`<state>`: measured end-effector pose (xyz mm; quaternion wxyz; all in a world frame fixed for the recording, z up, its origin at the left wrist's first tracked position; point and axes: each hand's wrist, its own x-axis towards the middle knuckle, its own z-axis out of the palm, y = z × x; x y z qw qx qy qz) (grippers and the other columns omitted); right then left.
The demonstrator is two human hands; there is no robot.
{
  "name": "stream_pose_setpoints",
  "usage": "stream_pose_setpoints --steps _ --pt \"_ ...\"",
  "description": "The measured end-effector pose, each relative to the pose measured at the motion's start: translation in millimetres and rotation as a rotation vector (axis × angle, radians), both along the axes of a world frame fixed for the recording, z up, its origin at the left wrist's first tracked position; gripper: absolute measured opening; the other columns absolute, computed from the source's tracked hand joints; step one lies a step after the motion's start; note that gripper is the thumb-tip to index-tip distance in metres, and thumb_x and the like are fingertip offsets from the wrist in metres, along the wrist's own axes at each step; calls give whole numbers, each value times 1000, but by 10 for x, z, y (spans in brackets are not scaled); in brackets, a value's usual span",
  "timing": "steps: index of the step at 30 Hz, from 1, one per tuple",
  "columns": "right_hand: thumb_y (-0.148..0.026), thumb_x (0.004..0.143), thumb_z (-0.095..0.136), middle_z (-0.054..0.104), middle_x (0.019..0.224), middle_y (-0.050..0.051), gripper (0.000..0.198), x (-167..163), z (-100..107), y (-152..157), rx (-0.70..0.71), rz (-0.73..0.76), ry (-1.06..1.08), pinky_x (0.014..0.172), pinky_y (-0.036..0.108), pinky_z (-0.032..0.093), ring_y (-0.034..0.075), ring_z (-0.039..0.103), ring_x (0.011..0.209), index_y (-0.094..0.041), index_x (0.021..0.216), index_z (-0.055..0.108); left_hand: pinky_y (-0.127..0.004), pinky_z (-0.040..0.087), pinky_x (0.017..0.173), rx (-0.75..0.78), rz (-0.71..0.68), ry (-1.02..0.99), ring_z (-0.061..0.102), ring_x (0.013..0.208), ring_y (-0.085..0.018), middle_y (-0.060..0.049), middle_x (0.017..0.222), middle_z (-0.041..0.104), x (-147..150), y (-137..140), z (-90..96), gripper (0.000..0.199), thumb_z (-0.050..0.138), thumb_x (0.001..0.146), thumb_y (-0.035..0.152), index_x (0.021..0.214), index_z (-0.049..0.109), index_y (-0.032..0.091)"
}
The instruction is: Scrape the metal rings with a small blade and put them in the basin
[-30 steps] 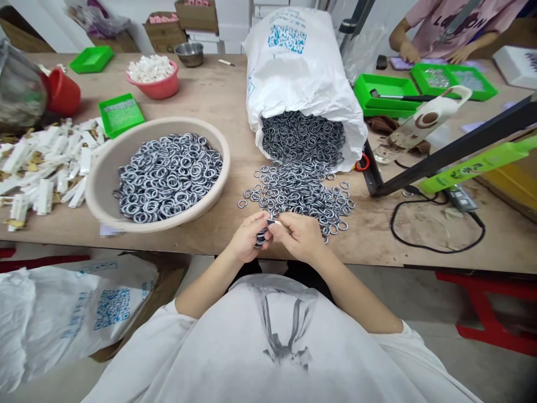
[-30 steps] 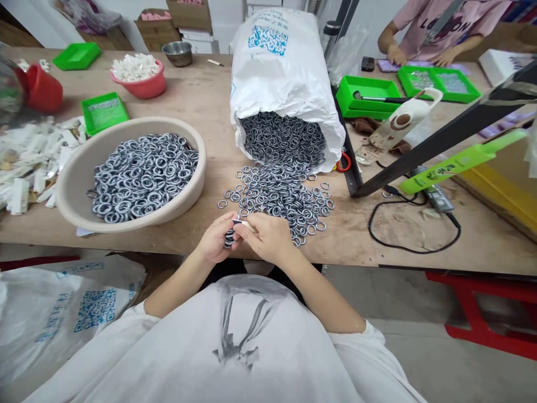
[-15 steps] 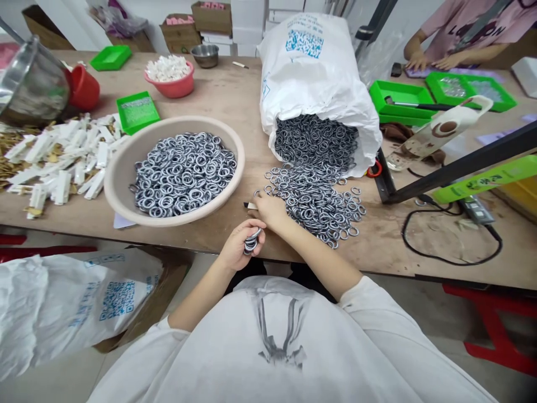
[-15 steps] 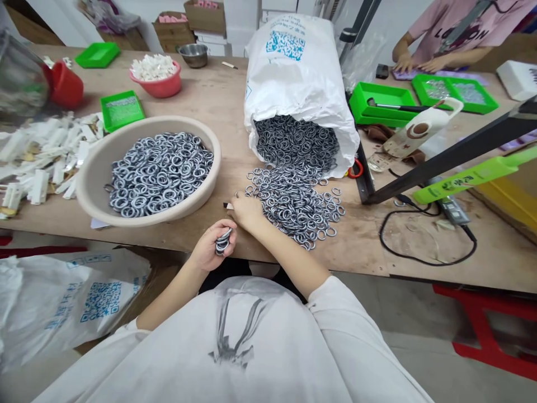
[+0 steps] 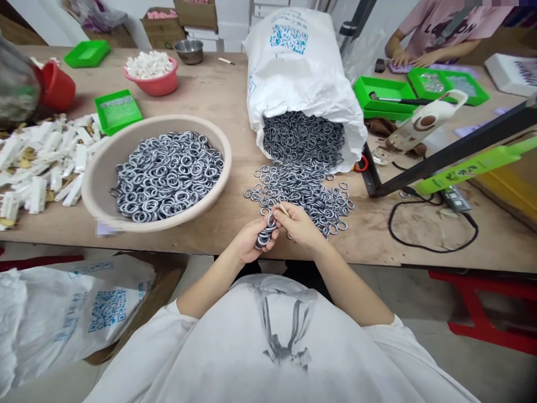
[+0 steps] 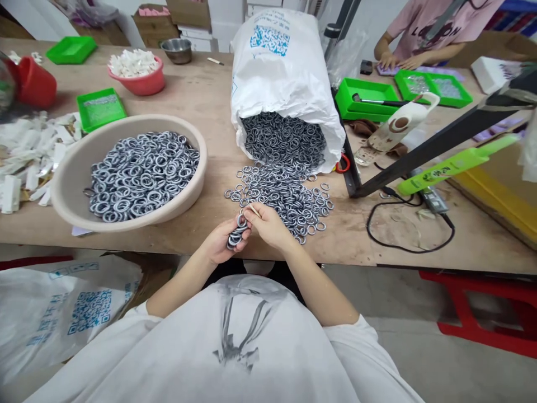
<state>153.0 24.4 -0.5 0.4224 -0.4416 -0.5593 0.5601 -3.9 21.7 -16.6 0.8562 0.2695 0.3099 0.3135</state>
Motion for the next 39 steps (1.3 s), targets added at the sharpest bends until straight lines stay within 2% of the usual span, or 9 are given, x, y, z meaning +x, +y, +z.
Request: stream_pose_setpoints --steps 4,8,11,14,17,20,25,32,39 --pt "-60 83 63 59 70 -2 39 56 -3 -89 40 -76 47 65 28 47 13 56 64 -21 83 59 -14 30 36 -16 63 -5 45 43 -3 4 62 55 142 -33 92 43 86 63 41 81 58 15" --pt "-56 78 71 62 77 -1 38 70 -7 -149 79 -167 -36 65 28 46 14 58 66 -22 89 62 -15 33 38 61 130 106 44 41 -4 6 54 52 185 -77 162 43 84 64 44 84 59 16" --pt "-54 85 64 56 67 -3 33 72 17 -173 98 -237 -119 59 27 40 13 50 59 -22 82 59 -16 34 38 120 150 164 44 40 -5 5 52 52 187 -94 182 41 80 65 48 77 58 15" --pt "-54 91 54 51 63 -3 37 89 64 -217 259 -295 -353 58 27 34 12 44 58 -21 74 56 -16 31 37 129 195 186 45 39 -5 5 51 52 175 -87 175 39 77 67 49 74 57 16" --pt "-56 94 48 54 67 1 44 96 99 -291 458 -223 -656 58 27 30 13 46 62 -20 70 56 -16 31 37 120 254 192 45 38 -5 6 52 53 172 -71 153 37 77 66 46 74 57 16" --pt "-57 98 40 58 68 2 50 86 108 -345 543 -173 -826 57 28 27 14 49 62 -19 71 59 -17 33 36 119 298 200 45 38 -5 6 55 54 186 -62 137 34 78 66 43 74 58 16" --pt "-59 99 38 62 69 3 54 88 117 -353 574 -185 -944 57 28 26 14 53 64 -19 74 65 -17 32 36 115 307 216 44 38 -5 6 54 53 207 -60 143 35 78 65 43 71 57 17" --pt "-61 97 39 63 68 4 56 106 146 -349 569 -179 -982 57 27 25 14 52 62 -19 74 66 -18 31 36 104 309 222 44 38 -5 6 53 53 209 -68 141 32 76 66 41 72 57 17" --pt "-59 96 42 59 64 4 52 103 175 -355 447 -125 -952 57 28 23 14 48 60 -20 67 61 -18 32 37 100 275 265 44 39 -5 6 54 52 173 -42 128 31 76 65 41 74 58 17"
